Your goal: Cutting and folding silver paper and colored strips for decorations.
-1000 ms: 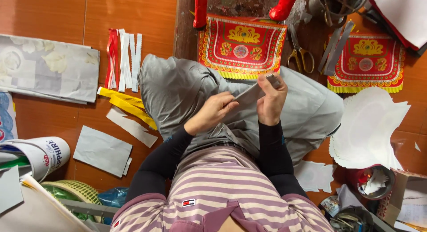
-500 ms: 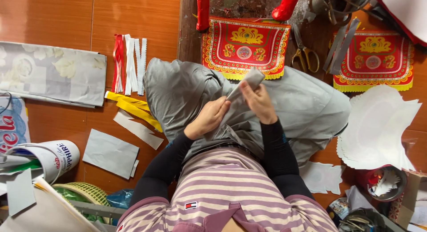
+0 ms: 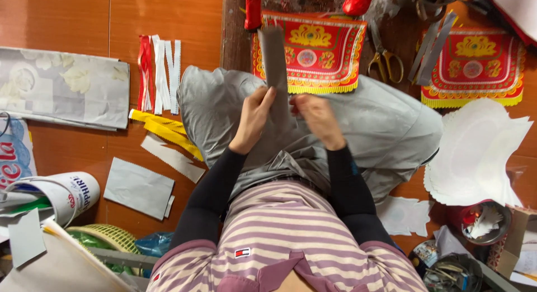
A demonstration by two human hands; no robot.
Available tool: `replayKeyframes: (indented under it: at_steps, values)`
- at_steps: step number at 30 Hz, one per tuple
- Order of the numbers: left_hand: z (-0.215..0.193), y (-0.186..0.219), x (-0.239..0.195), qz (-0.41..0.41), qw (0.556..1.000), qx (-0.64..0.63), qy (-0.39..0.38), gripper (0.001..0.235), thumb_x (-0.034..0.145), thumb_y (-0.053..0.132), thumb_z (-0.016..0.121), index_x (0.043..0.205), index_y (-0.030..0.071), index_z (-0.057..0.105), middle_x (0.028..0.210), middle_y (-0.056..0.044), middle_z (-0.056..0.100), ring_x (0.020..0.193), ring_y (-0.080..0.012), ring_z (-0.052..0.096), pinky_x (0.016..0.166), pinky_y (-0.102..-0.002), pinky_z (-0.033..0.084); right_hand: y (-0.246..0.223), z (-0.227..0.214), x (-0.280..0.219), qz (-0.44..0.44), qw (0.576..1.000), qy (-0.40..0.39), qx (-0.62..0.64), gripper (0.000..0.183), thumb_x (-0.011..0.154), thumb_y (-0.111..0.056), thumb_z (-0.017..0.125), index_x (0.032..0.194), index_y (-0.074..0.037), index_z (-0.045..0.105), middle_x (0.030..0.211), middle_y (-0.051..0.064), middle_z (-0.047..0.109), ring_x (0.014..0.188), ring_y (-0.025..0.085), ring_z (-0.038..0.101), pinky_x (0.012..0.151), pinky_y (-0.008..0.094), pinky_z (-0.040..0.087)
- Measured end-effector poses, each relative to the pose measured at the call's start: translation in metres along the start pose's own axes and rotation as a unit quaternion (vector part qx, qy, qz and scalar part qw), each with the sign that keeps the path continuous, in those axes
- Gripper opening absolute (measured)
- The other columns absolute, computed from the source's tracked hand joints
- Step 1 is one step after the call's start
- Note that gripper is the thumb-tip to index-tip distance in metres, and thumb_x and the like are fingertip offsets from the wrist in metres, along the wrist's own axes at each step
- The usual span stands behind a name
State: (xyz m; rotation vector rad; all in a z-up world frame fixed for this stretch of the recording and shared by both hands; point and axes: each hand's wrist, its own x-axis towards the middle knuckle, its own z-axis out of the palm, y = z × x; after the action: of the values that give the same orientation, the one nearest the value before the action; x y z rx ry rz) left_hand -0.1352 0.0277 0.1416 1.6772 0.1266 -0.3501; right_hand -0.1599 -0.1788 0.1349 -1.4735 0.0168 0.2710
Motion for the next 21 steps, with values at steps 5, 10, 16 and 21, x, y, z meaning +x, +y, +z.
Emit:
replayKeyframes:
  at_steps: [5, 10, 16, 21]
  values:
    - [0.023, 0.005, 0.009, 0.055, 0.985, -0.163, -0.030, 0.030, 0.109, 0.025, 0.060, 0.098, -0.002, 0.070, 0.089, 0.003, 0.056, 0.083, -0.0064, 0.050, 0.073, -0.025, 0.042, -0.017, 0.026, 0.009, -0.012, 0.999, 0.048, 0.012, 0.032, 0.111, -0.029, 0.056, 0.113, 0.000, 0.069, 0.087, -0.002, 0.066, 0.073, 0.003, 0.054, 0.061, 0.023, 0.045]
    - [0.025, 0.032, 0.006, 0.030, 0.979, -0.188, -0.078, 0.029, 0.107, 0.024, 0.058, 0.118, -0.001, 0.068, 0.108, -0.001, 0.070, 0.102, -0.0061, 0.060, 0.091, -0.023, 0.049, -0.026, 0.030, 0.006, 0.124, 0.990, 0.027, 0.068, 0.031, 0.106, -0.030, 0.057, 0.099, -0.002, 0.070, 0.060, -0.005, 0.052, 0.046, 0.005, 0.044, 0.041, 0.024, 0.030]
    - [0.017, 0.017, 0.042, -0.020, 0.913, -0.406, -0.028, 0.029, 0.111, 0.023, 0.054, 0.117, -0.002, 0.066, 0.103, -0.015, 0.074, 0.091, -0.0225, 0.073, 0.082, -0.036, 0.059, 0.012, 0.039, 0.004, 0.107, 0.994, 0.024, -0.009, 0.040, 0.110, -0.028, 0.054, 0.080, -0.003, 0.062, 0.062, -0.005, 0.049, 0.056, 0.004, 0.040, 0.048, 0.027, 0.033]
    - [-0.014, 0.010, 0.085, 0.009, 0.891, -0.453, 0.009, 0.027, 0.108, 0.026, 0.056, 0.112, -0.001, 0.061, 0.094, -0.013, 0.072, 0.084, -0.0230, 0.071, 0.076, -0.037, 0.059, 0.029, 0.027, -0.009, 0.098, 0.988, 0.000, -0.115, 0.045, 0.110, -0.027, 0.054, 0.075, 0.001, 0.059, 0.060, 0.000, 0.050, 0.058, 0.007, 0.043, 0.053, 0.030, 0.036]
